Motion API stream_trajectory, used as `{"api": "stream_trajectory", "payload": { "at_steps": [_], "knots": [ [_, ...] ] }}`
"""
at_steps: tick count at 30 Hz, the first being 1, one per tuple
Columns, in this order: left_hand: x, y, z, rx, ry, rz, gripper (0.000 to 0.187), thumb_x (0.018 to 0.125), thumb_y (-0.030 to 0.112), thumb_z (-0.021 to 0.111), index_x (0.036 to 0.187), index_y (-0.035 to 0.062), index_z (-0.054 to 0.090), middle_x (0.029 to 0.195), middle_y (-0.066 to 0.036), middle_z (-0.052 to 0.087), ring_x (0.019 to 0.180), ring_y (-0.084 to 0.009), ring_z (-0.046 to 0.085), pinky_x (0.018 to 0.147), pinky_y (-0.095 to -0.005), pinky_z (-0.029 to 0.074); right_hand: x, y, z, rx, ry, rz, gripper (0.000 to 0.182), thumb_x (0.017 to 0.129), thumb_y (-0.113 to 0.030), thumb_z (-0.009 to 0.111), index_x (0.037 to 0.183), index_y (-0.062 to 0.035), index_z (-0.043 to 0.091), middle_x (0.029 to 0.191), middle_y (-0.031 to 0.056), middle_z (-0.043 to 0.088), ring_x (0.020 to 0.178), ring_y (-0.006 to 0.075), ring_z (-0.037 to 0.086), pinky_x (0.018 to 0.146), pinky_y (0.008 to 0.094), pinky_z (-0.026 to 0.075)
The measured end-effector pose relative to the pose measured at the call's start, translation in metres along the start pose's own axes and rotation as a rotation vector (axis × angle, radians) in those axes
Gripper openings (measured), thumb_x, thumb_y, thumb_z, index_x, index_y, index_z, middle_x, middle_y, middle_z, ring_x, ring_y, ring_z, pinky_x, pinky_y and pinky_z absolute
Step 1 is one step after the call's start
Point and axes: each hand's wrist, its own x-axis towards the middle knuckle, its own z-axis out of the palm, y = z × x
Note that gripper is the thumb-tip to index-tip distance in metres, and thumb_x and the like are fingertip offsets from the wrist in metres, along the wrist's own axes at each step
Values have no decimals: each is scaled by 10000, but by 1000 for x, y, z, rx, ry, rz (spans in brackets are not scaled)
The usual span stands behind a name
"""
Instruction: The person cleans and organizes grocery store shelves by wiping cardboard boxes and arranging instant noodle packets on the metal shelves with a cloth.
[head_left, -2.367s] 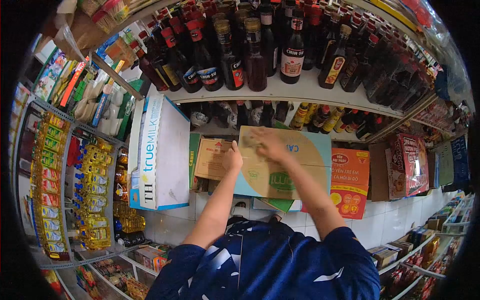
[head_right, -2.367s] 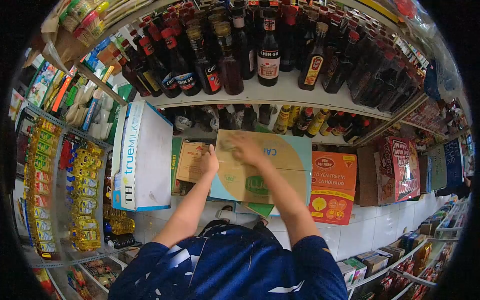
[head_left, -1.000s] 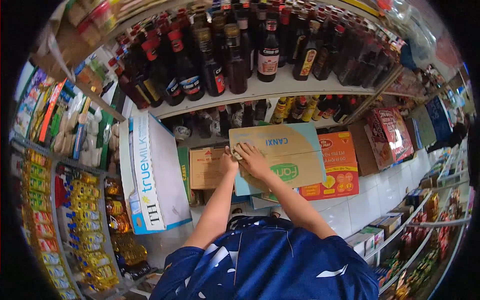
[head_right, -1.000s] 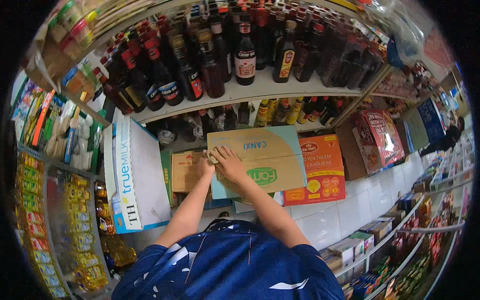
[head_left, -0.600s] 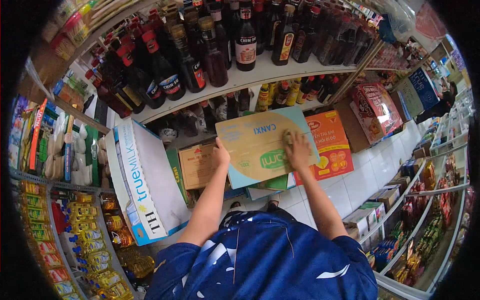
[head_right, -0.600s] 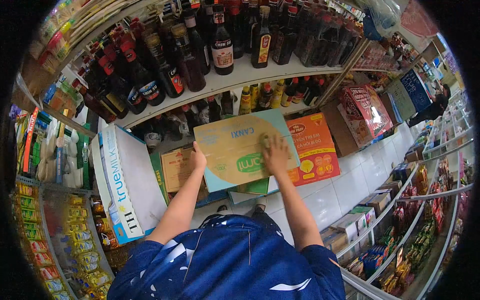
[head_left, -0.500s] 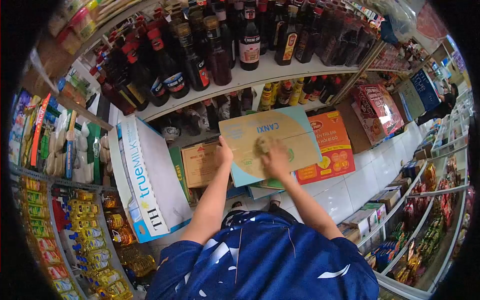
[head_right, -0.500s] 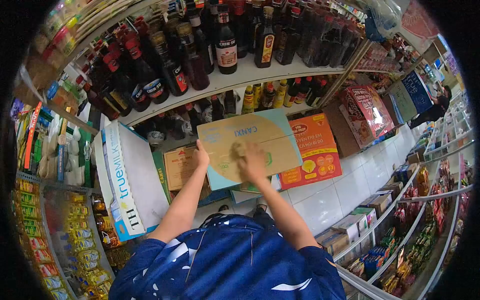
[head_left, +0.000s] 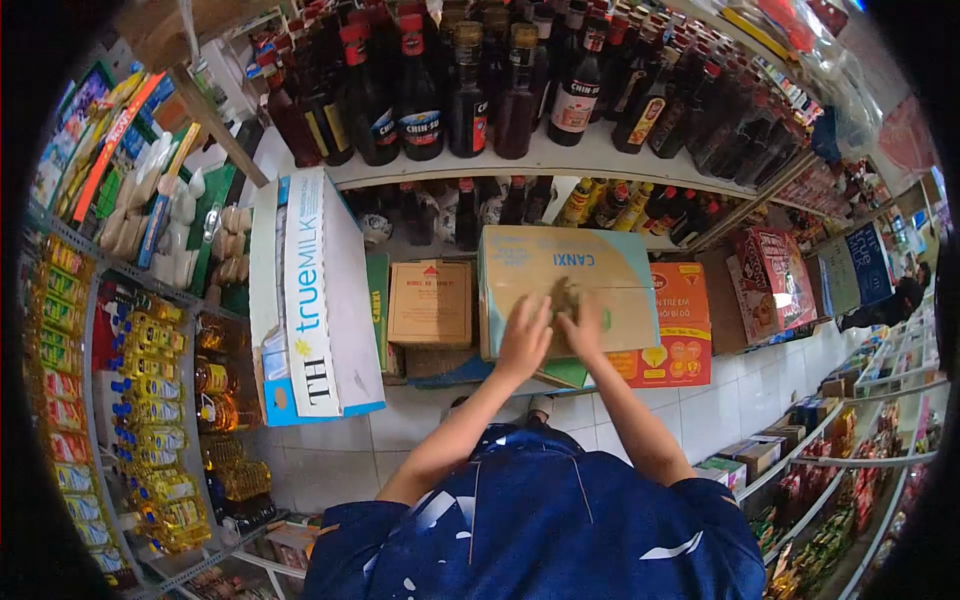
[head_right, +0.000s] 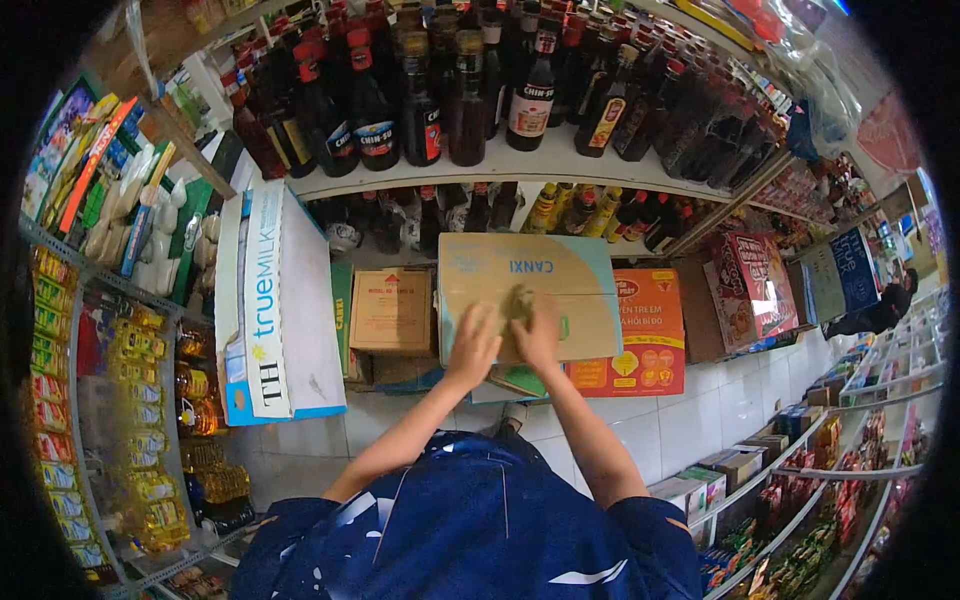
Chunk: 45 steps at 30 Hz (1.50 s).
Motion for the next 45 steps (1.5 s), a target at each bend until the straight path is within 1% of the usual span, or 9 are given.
{"api": "stream_trajectory", "payload": {
  "at_steps": [2, 6, 13, 21, 27, 31, 38, 42, 45],
  "knots": [
    [1, 7, 6, -30, -33, 1, 458, 820, 193, 471, 1244, 52, 371, 1301, -169, 296, 1218, -334, 267, 1009, -408, 230, -9, 0, 41, 374, -66, -247, 564, 807, -247, 487, 1287, -21, 294, 1299, 186, 347, 1209, 322, 307, 996, 390, 233],
    [6, -10, -6, 288, 11, -100, 466, 825, 357, 448, 1159, 31, 441, 1230, -172, 366, 1183, -337, 299, 964, -457, 244, 6, -35, 32, 651, -286, 44, 454, 800, -187, 497, 1207, -3, 413, 1300, 174, 354, 1176, 293, 366, 964, 345, 292],
    [23, -43, -13, 310, -12, -161, 268, 785, 230, 594, 947, 39, 500, 1173, -166, 377, 1124, -332, 364, 901, -425, 356, 12, -37, 25, -275, 133, -204, 454, 821, -266, 473, 1197, -21, 403, 1292, 204, 315, 1208, 350, 276, 1001, 455, 202],
    [45, -129, -15, -214, 247, -443, 146, 821, 67, 487, 963, 33, 478, 1040, -137, 470, 952, -254, 465, 805, -354, 357, 11, -46, 20, -251, 118, -132, 467, 824, -321, 458, 1186, -30, 408, 1294, 186, 323, 1217, 332, 267, 1009, 444, 197],
    [25, -145, 19, -1268, 440, -920, 443, 880, 384, 405, 1213, 92, 409, 1168, -68, 450, 1046, -222, 443, 878, -351, 352, 10, -49, 22, -278, 107, -106, 463, 810, -326, 469, 1169, -37, 427, 1297, 180, 325, 1222, 321, 265, 1013, 433, 199],
    [13, -152, 33, -930, 315, -1033, 548, 840, 457, 443, 1235, 81, 387, 1177, -77, 446, 1043, -219, 454, 855, -375, 379, 12, -49, 24, -268, 119, -98, 465, 804, -334, 471, 1165, -44, 435, 1295, 176, 331, 1220, 321, 270, 1015, 429, 200],
    [19, -155, 35, -1165, 324, -1043, 499, 849, 353, 483, 1232, 56, 364, 1182, -79, 442, 1038, -212, 451, 858, -361, 376, 12, -51, 24, -306, 159, -132, 458, 796, -310, 494, 1171, -56, 423, 1277, 168, 353, 1203, 326, 297, 1013, 428, 207],
    [62, -150, 27, -806, 460, -609, 486, 859, 292, 485, 1274, 96, 325, 1291, -84, 337, 1135, -249, 389, 900, -355, 357, 13, -52, 22, -286, 133, -130, 464, 792, -303, 498, 1174, -50, 423, 1273, 175, 357, 1202, 324, 299, 1011, 426, 210],
    [84, -161, 25, -1101, 373, -568, 521, 860, 309, 483, 1307, 121, 292, 1350, -86, 257, 1209, -258, 311, 943, -367, 316, 12, -51, 24, -298, 131, -136, 467, 792, -302, 498, 1172, -41, 425, 1271, 179, 360, 1197, 322, 305, 1010, 423, 211]
  ]
}}
